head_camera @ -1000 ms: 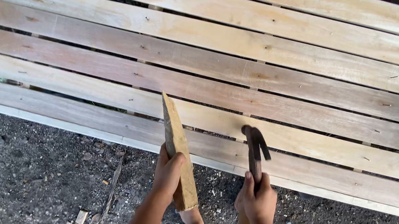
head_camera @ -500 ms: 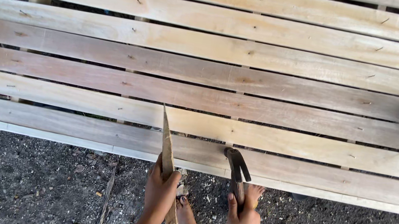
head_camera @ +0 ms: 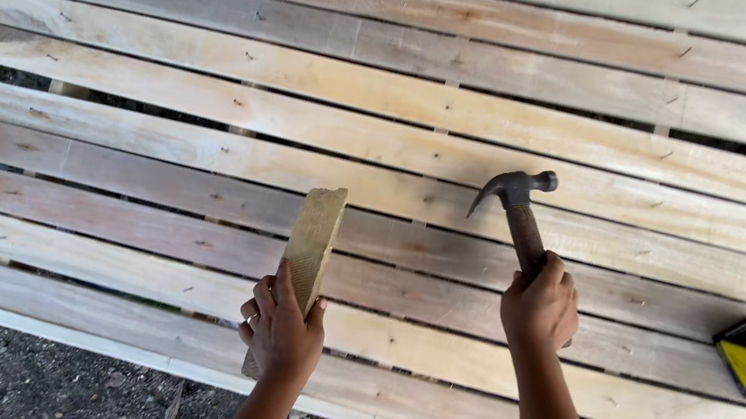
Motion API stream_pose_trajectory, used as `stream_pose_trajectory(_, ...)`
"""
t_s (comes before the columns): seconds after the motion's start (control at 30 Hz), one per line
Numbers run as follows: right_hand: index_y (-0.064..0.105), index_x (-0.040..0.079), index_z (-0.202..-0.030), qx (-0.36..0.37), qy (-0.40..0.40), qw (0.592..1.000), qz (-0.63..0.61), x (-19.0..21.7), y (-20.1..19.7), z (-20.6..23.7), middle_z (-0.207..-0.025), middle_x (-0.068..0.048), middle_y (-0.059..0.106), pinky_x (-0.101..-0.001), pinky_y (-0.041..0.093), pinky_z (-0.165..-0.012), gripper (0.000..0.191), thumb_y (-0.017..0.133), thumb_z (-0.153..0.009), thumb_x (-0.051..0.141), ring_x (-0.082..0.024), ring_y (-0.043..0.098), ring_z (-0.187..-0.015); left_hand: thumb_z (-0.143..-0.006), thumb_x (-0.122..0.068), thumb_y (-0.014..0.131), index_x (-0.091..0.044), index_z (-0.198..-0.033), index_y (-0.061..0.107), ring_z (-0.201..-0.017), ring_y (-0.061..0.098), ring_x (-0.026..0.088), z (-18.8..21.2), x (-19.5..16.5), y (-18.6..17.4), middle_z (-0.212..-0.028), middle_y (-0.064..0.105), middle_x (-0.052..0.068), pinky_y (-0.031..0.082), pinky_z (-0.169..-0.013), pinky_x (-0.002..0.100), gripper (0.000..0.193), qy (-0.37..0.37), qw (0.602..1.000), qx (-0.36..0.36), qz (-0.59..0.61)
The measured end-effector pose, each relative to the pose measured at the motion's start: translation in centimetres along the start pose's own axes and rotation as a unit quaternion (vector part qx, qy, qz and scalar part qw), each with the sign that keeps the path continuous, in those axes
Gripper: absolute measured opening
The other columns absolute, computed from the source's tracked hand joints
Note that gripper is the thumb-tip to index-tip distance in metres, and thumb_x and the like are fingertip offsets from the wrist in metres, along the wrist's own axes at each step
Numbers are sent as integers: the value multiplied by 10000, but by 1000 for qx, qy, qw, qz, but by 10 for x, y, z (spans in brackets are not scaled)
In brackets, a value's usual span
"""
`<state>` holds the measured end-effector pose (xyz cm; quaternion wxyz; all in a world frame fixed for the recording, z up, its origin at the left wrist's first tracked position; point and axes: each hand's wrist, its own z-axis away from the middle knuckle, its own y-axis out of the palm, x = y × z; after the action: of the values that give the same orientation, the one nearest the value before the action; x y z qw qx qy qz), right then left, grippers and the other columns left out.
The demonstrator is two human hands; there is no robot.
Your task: The person hammers nails into a slatted wooden frame laid on the ground, steadying the planks with one hand while driving nails with a hammer. They reposition a small wood block, press planks flat, and move along the frame hammering protruding nails flush.
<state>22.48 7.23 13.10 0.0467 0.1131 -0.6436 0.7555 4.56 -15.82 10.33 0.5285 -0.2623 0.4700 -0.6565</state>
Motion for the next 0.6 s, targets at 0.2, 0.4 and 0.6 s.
stream_pose_trajectory(0.2, 497, 208, -1489, 79, -50, 995, 28, -22, -12, -47, -1270, -142, 630, -510, 532, -918, 656, 743, -881, 183, -388, 568, -1193, -828, -330, 769, -241, -1569, 267, -1319, 401, 353, -25, -62, 4, -1488, 388, 50, 360, -1025, 564, 900, -5, 1000, -20, 14)
stream_pose_trajectory(0.4, 52, 286, -1620, 199, -41, 974, 103, -36, 0, -40, -1640, -185, 230, -534, 466, -1049, 1144, 843, -795, 265, -460, 302, -1473, -798, -253, 802, -259, -1542, 280, -1364, 388, 281, -32, -104, 13, -1513, 385, -33, 323, -1109, 534, 909, 36, 999, 9, -35)
stream_pose_trajectory(0.6, -120, 180, -1614, 333, -109, 923, 158, -44, -7, -53, -1650, -271, 149, -445, 532, -1044, 1168, 785, -889, 322, -490, 299, -1472, -804, -251, 803, -279, -1542, 274, -1392, 384, 237, -40, -118, 18, -1501, 393, -59, 293, -1187, 520, 909, 81, 992, 0, -95)
